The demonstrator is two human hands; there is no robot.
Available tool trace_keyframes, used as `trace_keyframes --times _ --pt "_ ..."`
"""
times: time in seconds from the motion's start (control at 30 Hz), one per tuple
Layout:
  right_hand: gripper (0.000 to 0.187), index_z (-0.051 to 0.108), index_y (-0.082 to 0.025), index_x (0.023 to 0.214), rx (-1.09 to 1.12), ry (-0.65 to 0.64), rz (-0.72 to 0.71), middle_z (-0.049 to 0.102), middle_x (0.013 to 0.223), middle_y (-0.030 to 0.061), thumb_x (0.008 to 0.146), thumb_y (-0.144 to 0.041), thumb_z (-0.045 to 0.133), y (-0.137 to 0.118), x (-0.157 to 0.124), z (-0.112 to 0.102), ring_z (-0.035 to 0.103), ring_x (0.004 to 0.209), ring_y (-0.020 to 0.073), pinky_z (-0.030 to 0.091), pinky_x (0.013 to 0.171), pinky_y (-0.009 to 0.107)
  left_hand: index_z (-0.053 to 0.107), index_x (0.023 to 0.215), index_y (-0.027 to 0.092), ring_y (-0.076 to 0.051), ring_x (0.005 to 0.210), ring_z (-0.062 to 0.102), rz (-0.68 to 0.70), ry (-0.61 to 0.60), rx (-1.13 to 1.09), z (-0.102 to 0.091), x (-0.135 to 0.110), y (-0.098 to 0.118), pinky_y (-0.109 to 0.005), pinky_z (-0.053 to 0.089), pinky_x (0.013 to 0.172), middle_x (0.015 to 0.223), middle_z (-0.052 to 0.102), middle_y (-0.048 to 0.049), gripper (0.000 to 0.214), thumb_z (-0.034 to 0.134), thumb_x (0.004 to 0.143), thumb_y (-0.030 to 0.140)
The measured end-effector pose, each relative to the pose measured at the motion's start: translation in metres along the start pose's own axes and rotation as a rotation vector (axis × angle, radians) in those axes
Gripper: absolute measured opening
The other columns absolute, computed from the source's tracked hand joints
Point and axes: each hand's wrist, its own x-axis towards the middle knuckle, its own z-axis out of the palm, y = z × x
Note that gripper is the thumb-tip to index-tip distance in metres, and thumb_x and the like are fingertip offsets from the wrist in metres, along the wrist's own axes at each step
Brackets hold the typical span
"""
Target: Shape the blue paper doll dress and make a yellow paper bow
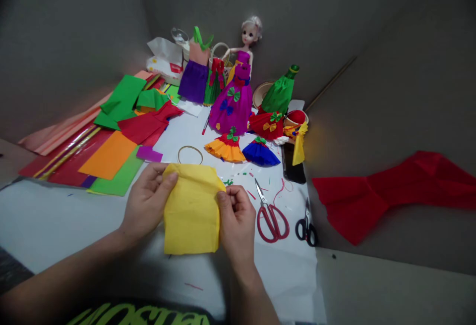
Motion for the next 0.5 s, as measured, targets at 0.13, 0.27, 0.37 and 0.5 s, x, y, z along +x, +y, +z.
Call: trace_keyframes --times 0.13,0.27,0.37,0.5 --pt "0.031 0.061 -0.024 0.087 0.013 -0.118 0.039 0.060 0.069 -0.0023 0.080 -0.052 0.073 -0.004 0.001 -0.005 0.054 0.060 0.0141 0.044 0.055 0.023 0.052 0.092 0.023 -0.013 0.058 0.059 -0.015 -0.028 0.001 -0.001 -0.002 0.004 -0.022 0.047 0.055 0.068 0.064 0.0032 0.033 0.070 0.084 0.049" --pt "0.049 0.065 -0.023 0.100 0.102 -0.363 0.085 0.069 0.088 0.0051 0.072 -0.061 0.076 -0.007 0.006 -0.006 0.064 0.079 0.0220 0.052 0.066 0.030 0.052 0.092 0.023 -0.013 0.056 0.058 -0.088 -0.141 0.025 -0.002 -0.004 0.006 -0.022 0.045 0.051 0.065 0.063 0.0034 0.036 0.069 0.082 0.052" --pt "0.038 0.063 -0.022 0.091 0.163 -0.292 0.120 0.068 0.082 0.0012 0.069 -0.046 0.084 -0.007 0.010 -0.001 0.063 0.074 0.0180 0.052 0.066 0.027 0.054 0.092 0.022 -0.012 0.056 0.058 -0.103 -0.210 0.080 -0.003 -0.006 0.004 -0.021 0.044 0.052 0.066 0.063 0.0033 0.032 0.068 0.084 0.050" --pt "0.030 0.059 -0.022 0.081 0.262 -0.169 0.117 0.062 0.072 -0.0053 0.070 -0.032 0.085 -0.008 0.012 0.005 0.057 0.063 0.0108 0.047 0.061 0.021 0.055 0.091 0.022 -0.013 0.058 0.059 -0.139 -0.249 0.088 -0.003 -0.007 0.003 -0.021 0.046 0.053 0.068 0.065 0.0025 0.031 0.067 0.085 0.049"
